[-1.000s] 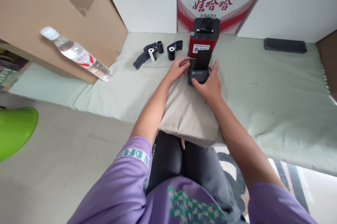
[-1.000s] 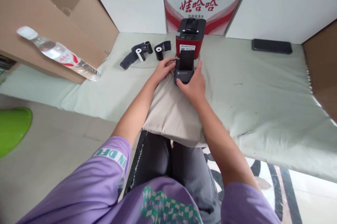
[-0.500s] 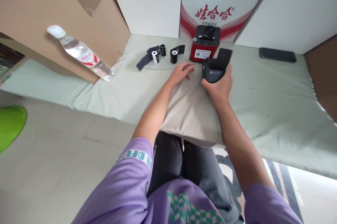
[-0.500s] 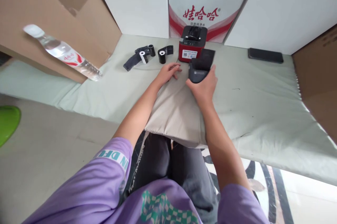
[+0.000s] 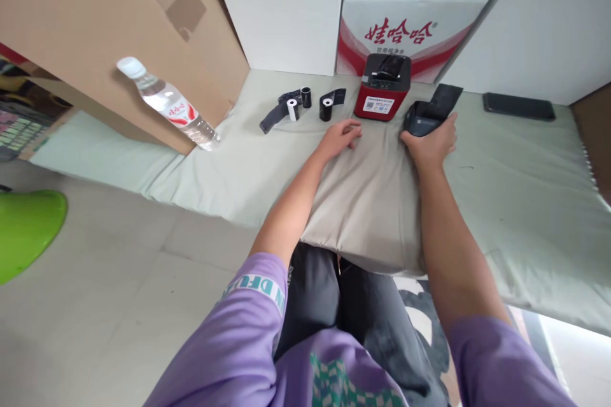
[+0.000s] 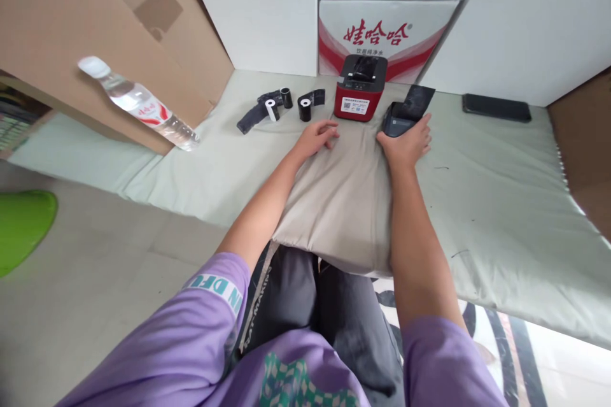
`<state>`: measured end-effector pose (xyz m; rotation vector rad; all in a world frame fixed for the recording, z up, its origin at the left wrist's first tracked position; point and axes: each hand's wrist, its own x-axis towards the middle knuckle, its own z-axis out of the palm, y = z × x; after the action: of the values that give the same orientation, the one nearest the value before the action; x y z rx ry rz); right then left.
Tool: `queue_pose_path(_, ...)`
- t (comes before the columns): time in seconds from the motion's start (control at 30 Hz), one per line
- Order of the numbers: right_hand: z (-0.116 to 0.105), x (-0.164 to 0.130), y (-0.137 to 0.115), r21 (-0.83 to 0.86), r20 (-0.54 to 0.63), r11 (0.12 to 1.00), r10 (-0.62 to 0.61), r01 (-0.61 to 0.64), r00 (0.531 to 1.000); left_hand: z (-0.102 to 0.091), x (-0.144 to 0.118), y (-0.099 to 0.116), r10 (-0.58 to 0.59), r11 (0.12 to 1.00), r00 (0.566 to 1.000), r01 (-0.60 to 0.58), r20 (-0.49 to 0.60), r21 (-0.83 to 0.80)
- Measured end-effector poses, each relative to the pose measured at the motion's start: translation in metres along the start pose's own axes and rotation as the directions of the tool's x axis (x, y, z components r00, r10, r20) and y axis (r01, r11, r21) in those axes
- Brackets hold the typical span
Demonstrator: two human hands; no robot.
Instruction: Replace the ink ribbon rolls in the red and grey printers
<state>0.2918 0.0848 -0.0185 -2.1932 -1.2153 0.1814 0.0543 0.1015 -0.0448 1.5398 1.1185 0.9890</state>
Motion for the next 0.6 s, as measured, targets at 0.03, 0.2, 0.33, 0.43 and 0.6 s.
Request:
queue_pose_path(0.03, 0.002, 0.001, 0.001, -0.003, 0.004, 1.0, 0.004, -0.004, 1.0, 0.0, 0.0, 0.0, 0.002, 1.0, 1.0, -0.002, -0.005, 0.004)
queue_pose_path(0.2, 0.006, -0.002, 0.008, 0.032, -0.033, 0.999, -0.013, 0.014, 0.999, -0.001, -0.001, 0.0, 0.018, 1.0, 1.0, -0.017, -0.026, 0.016)
queue_pose_path(0.33, -0.002, -0.011, 0.014, 0.064, -0.217, 0.974, -0.2, 0.218, 0.956, -0.002, -0.003, -0.003, 0.114, 0.989, 0.989, -0.105, -0.094, 0.103)
queue_pose_path(0.43, 0.002, -0.011, 0.012, 0.168, -0.292, 0.87, -0.405, 0.463, 0.866, -0.002, 0.004, -0.001, 0.17, 0.984, 0.963, -0.154, -0.211, 0.09)
queue_pose_path(0.6, 0.054, 0.035, -0.018, 0.581, -0.177, 0.699, -0.392, 0.417, 0.903, 0.0, 0.06, 0.014, 0.08, 0.982, 0.876, -0.15, -0.476, -0.111)
